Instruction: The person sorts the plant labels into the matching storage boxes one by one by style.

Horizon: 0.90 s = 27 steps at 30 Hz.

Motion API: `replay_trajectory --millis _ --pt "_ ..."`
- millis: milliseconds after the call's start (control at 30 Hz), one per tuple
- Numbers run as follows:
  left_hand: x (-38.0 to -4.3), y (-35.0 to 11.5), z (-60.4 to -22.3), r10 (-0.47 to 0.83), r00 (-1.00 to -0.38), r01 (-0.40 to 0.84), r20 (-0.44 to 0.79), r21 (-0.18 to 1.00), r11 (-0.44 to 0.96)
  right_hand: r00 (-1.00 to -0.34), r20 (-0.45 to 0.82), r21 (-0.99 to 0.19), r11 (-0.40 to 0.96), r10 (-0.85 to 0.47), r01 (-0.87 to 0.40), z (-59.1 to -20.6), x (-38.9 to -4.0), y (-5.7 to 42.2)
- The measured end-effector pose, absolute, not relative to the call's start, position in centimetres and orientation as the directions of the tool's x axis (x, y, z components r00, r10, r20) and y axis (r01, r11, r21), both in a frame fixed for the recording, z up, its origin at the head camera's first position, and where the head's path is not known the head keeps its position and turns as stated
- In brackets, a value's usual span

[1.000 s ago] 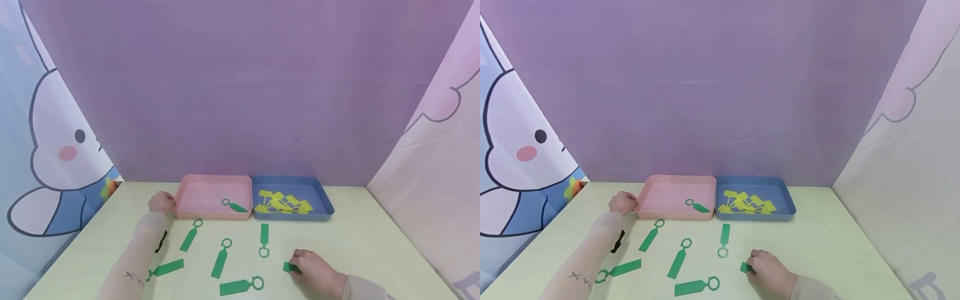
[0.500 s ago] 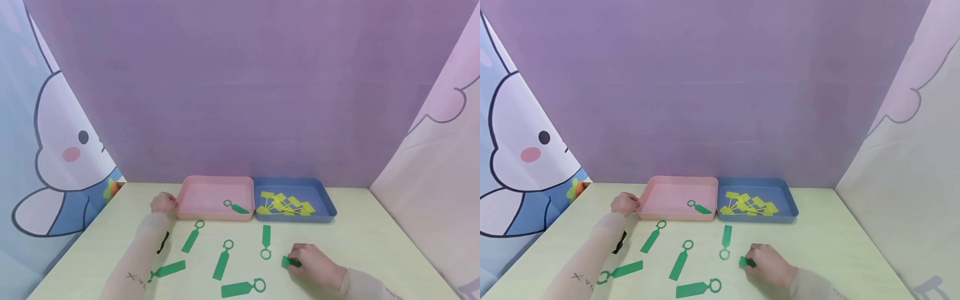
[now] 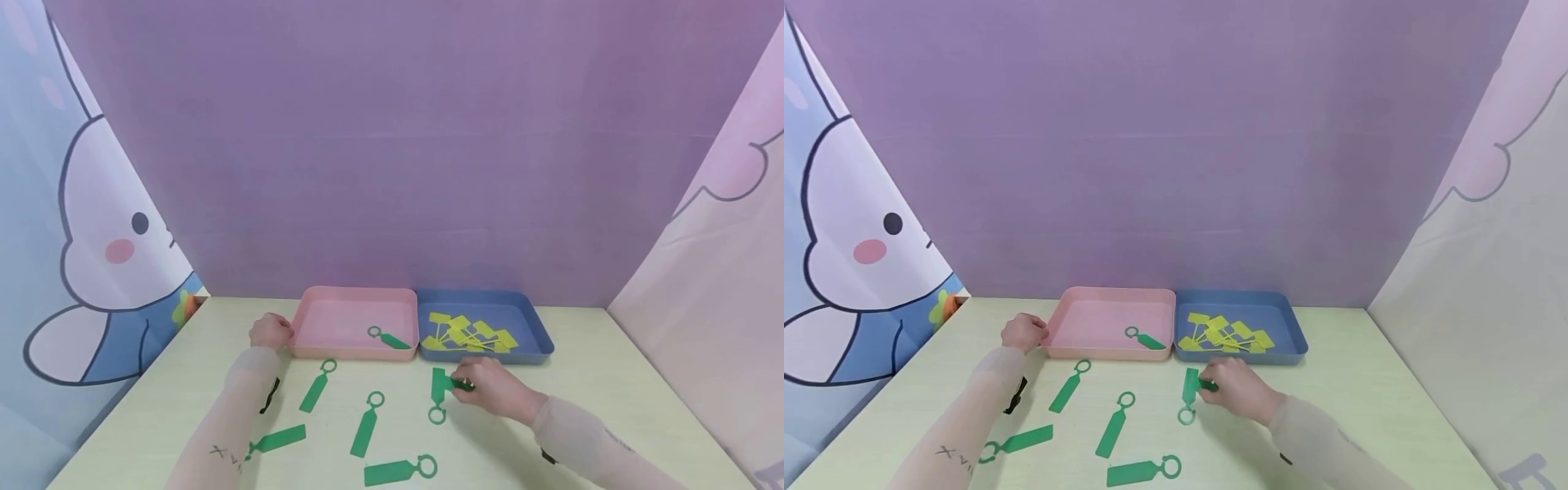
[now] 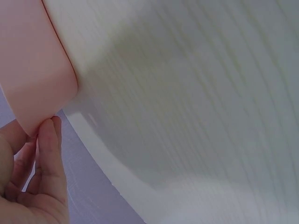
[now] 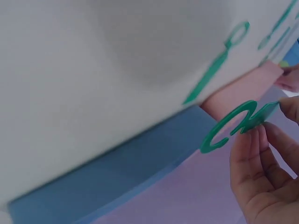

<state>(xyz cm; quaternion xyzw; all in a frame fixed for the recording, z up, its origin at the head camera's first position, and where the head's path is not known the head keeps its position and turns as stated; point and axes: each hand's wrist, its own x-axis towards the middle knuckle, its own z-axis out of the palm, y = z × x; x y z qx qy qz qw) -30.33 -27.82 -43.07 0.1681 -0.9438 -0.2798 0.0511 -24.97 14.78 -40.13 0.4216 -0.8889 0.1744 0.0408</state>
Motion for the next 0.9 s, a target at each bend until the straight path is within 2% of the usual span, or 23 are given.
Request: replay_trajectory --millis 133,300,633,900 --pt "-30.2 -27.7 -42.9 -0.345 -0.939 -0.284 0.01 0.543 0.79 -0.633 0.228 -0.248 0.584 -0.74 -0.773 -39.2 -25.8 13.3" --pt "-30.2 -27.7 -43.0 -0.352 -0.936 -0.285 0.022 0.542 0.791 -0.624 0.196 -0.276 0.569 -0.756 -0.775 -38.2 -26.6 11.8" --pt "-30.4 -28.1 -43.2 -0.342 -0.939 -0.278 0.026 0.528 0.803 -0.566 0.129 -0.297 0.512 -0.815 -0.806 -37.1 -28.8 8.6" --pt "-30.4 -27.9 -43.1 -0.351 -0.936 -0.288 0.007 0.555 0.78 -0.578 0.082 -0.321 0.528 -0.812 -0.786 -36.2 -30.1 5.3"
